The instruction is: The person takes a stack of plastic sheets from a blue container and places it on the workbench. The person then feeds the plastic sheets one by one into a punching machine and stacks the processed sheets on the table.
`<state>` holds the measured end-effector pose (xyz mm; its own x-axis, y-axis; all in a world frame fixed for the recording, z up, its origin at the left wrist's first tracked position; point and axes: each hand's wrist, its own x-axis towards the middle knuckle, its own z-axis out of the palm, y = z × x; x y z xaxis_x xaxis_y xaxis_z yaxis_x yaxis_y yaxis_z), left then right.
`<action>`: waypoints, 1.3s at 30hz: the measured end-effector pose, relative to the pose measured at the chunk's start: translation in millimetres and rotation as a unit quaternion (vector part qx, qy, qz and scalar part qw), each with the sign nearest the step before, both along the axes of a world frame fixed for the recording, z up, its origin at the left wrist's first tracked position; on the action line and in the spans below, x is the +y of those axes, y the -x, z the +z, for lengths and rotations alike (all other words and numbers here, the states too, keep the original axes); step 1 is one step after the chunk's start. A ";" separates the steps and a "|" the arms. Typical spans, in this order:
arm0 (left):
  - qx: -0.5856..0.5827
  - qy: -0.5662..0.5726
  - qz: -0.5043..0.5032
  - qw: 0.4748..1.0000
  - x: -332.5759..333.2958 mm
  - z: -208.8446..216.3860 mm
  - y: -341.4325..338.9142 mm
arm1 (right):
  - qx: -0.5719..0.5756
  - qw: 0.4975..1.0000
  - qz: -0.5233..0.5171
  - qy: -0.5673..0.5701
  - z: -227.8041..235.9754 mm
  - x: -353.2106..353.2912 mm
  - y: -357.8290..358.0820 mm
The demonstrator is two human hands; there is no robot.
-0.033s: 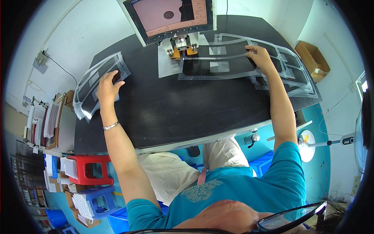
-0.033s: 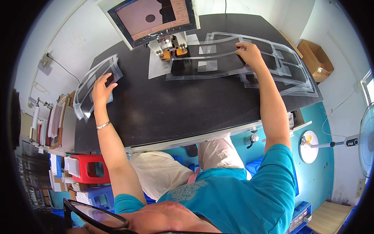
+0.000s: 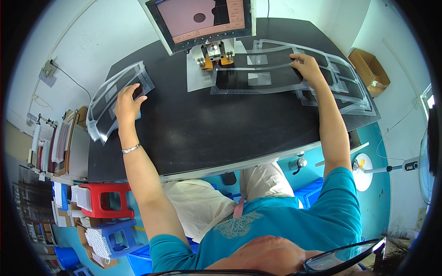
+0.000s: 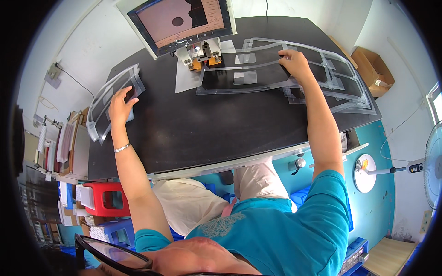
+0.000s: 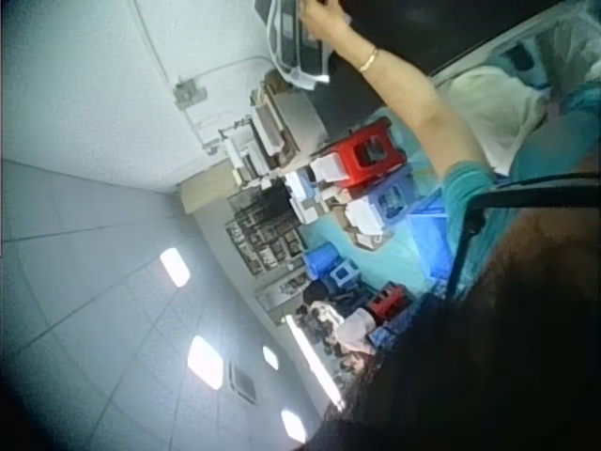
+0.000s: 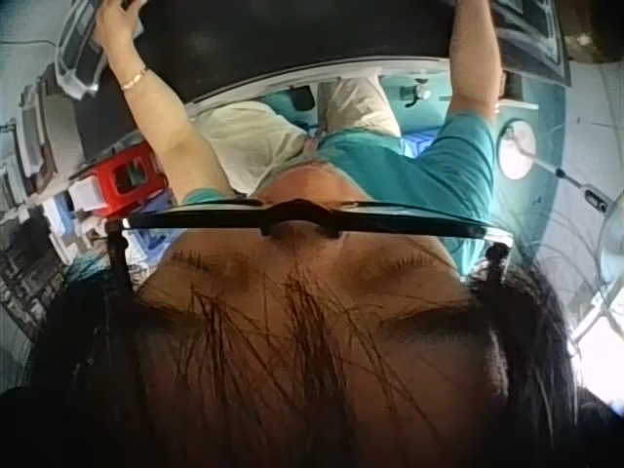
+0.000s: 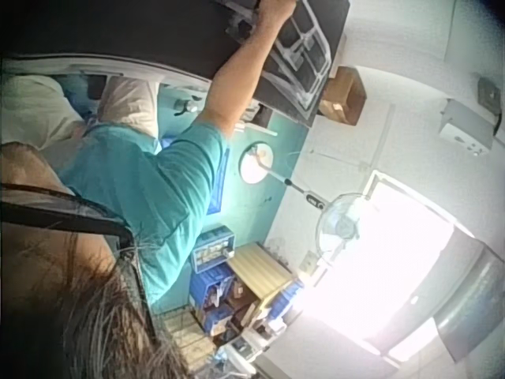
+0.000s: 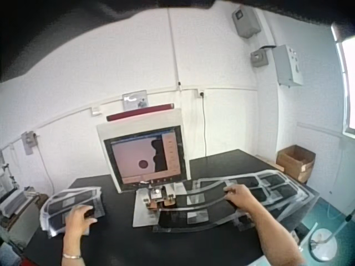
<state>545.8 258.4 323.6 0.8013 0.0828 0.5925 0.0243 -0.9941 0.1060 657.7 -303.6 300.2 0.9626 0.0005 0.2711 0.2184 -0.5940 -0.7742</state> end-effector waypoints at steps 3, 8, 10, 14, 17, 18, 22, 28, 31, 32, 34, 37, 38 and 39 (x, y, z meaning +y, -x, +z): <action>0.007 0.012 -0.008 1.000 7.5 -3.2 -3.9 | 0.007 1.000 -0.002 -0.003 2.1 0.8 0.3; 0.024 0.073 -0.028 0.997 9.2 -1.2 -5.6 | -0.006 1.000 -0.007 -0.021 -0.7 -1.0 -1.8; 0.034 0.105 -0.033 0.993 16.5 -1.5 -6.7 | -0.010 0.999 -0.012 -0.033 -2.0 1.1 -5.5; -0.036 0.140 -0.028 0.989 21.9 -7.6 -16.7 | -0.096 0.989 -0.108 -0.015 -15.3 2.5 -15.9; -0.024 0.183 0.011 0.983 10.4 -4.8 -13.8 | -0.103 0.986 -0.131 -0.012 -19.6 3.2 -17.0; -0.010 0.202 -0.001 0.979 10.1 -3.8 -11.8 | -0.106 0.985 -0.137 -0.007 -19.0 5.7 -16.7; -0.007 0.144 -0.005 0.990 8.5 -5.7 -10.2 | -0.096 0.986 -0.137 -0.010 -16.6 11.4 -15.3; -0.113 0.025 0.047 0.992 -1.0 -4.8 -13.8 | -0.118 0.985 -0.125 0.020 -17.9 9.3 -15.8; -0.113 0.022 0.083 0.990 -3.6 -2.6 -12.8 | -0.107 0.986 -0.125 0.019 -18.2 7.5 -16.2; -0.114 0.024 0.082 0.990 -3.3 -1.5 -12.8 | -0.106 0.986 -0.123 0.022 -17.8 8.2 -18.0; -0.116 0.025 0.091 0.989 2.5 -1.7 -9.7 | -0.107 0.988 -0.112 0.024 -20.5 8.9 -23.1; -0.115 0.009 0.049 0.992 10.4 -2.9 -6.9 | -0.122 0.986 -0.098 0.061 -20.6 10.6 -24.2; -0.135 0.015 0.009 0.991 11.4 -4.0 -4.9 | -0.131 0.984 -0.094 0.068 -19.1 12.6 -19.6; -0.140 0.007 -0.014 0.990 6.0 -4.2 -8.5 | -0.128 0.985 -0.096 0.066 -20.1 5.3 -22.3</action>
